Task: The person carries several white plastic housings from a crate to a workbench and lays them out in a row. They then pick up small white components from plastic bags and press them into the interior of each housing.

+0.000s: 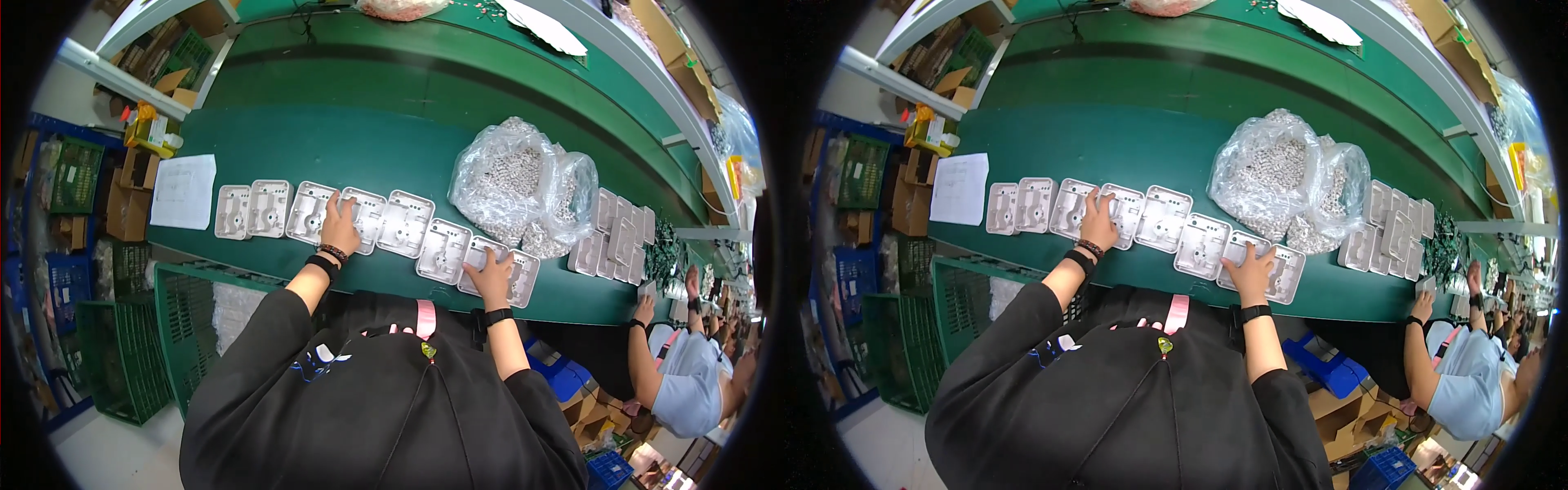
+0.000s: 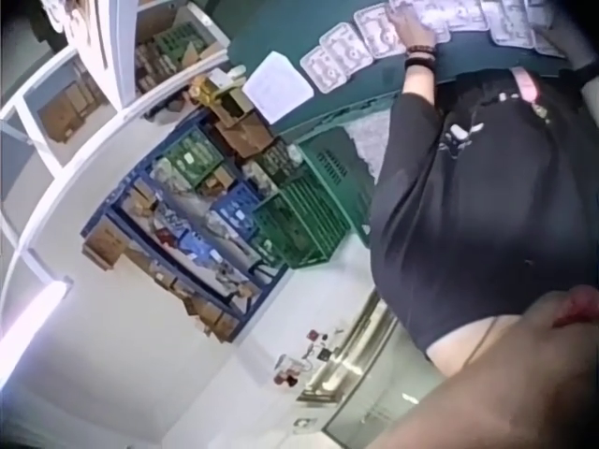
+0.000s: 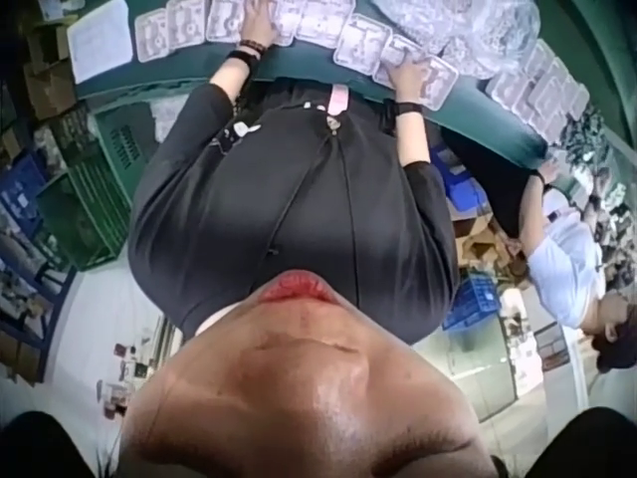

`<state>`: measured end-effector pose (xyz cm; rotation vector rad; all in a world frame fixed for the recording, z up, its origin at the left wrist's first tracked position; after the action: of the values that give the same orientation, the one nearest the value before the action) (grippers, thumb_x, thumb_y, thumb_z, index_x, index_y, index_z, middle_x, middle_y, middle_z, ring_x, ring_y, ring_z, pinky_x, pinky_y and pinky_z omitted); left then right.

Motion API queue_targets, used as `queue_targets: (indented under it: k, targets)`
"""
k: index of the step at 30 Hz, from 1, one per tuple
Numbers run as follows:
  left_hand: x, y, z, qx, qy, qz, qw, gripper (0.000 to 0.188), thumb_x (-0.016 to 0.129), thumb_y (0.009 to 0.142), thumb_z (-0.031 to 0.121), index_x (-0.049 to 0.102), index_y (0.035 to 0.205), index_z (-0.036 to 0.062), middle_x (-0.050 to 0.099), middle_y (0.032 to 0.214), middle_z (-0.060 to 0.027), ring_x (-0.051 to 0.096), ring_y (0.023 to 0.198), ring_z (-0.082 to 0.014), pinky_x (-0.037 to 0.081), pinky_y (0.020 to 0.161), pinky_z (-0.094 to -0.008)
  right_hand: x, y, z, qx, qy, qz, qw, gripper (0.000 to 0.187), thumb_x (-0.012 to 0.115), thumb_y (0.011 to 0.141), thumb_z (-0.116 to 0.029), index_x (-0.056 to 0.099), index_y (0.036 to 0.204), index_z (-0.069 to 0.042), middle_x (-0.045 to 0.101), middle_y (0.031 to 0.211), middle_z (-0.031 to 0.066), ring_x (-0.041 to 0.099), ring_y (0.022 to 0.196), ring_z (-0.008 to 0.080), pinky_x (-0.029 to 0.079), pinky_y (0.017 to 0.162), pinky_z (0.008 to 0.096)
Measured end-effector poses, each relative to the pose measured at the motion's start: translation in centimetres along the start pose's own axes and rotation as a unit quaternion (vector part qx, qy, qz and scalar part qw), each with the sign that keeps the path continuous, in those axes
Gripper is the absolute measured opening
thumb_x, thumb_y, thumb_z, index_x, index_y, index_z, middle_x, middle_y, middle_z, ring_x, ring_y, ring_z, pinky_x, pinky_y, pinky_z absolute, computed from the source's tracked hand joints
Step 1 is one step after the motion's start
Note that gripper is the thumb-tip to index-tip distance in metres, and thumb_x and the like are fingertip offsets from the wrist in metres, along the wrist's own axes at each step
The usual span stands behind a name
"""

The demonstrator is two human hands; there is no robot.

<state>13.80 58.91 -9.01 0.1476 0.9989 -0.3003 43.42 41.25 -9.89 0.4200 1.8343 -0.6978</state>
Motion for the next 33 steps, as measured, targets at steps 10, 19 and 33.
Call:
queue_targets:
  k: [10,19,33]
  targets:
    - [2.0,-5.2,3.3,0.01,-0.016,-0.012,1.0,0.064,0.057,0.059,0.004,0.036,0.12,0.0099,0.02,0.127,-0.0234,0.036,0.11,-0.0419,0.037,0.088,-0.0418,-0.3,-0.3,6.4,-0.027,0.04,-0.017,0.999,0.069,0.075,0.055,-0.041,0.048,0.113,-0.015,0.013,0.126,0.0326,0.028,0.111,0.0486,0.034,0.089,0.0462]
    - [-7.4,1.3,-1.4,-0.018,0.054,0.097,0.994,0.041,0.063,0.064,0.023,0.052,0.099,0.0039,0.053,0.096,-0.019,0.048,0.092,-0.0345,0.04,0.078,-0.0419,-0.3,0.5,9.7,-0.016,0.049,-0.012,0.999,0.07,0.077,0.051,-0.042,0.049,0.111,-0.017,0.017,0.124,0.0311,0.026,0.113,0.0468,0.03,0.092,0.0436]
    - [-8.5,1.7,-16.1,-0.214,0.209,0.013,0.954,0.036,0.052,0.07,0.012,0.049,0.106,0.0126,0.051,0.101,-0.0149,0.052,0.092,-0.034,0.044,0.076,-0.0426,0.3,1.2,10.8,0.019,0.018,-0.019,0.999,0.073,0.078,0.047,-0.044,0.05,0.109,-0.019,0.015,0.128,0.0308,0.023,0.117,0.0461,0.028,0.095,0.0444]
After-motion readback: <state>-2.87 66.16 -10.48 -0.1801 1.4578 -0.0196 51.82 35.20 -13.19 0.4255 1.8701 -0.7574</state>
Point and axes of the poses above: each hand's wrist, its own y-axis towards the middle knuckle, its own x-axis out of the palm, z = x × y, the point moved 8 cm from there along y, towards the middle knuckle
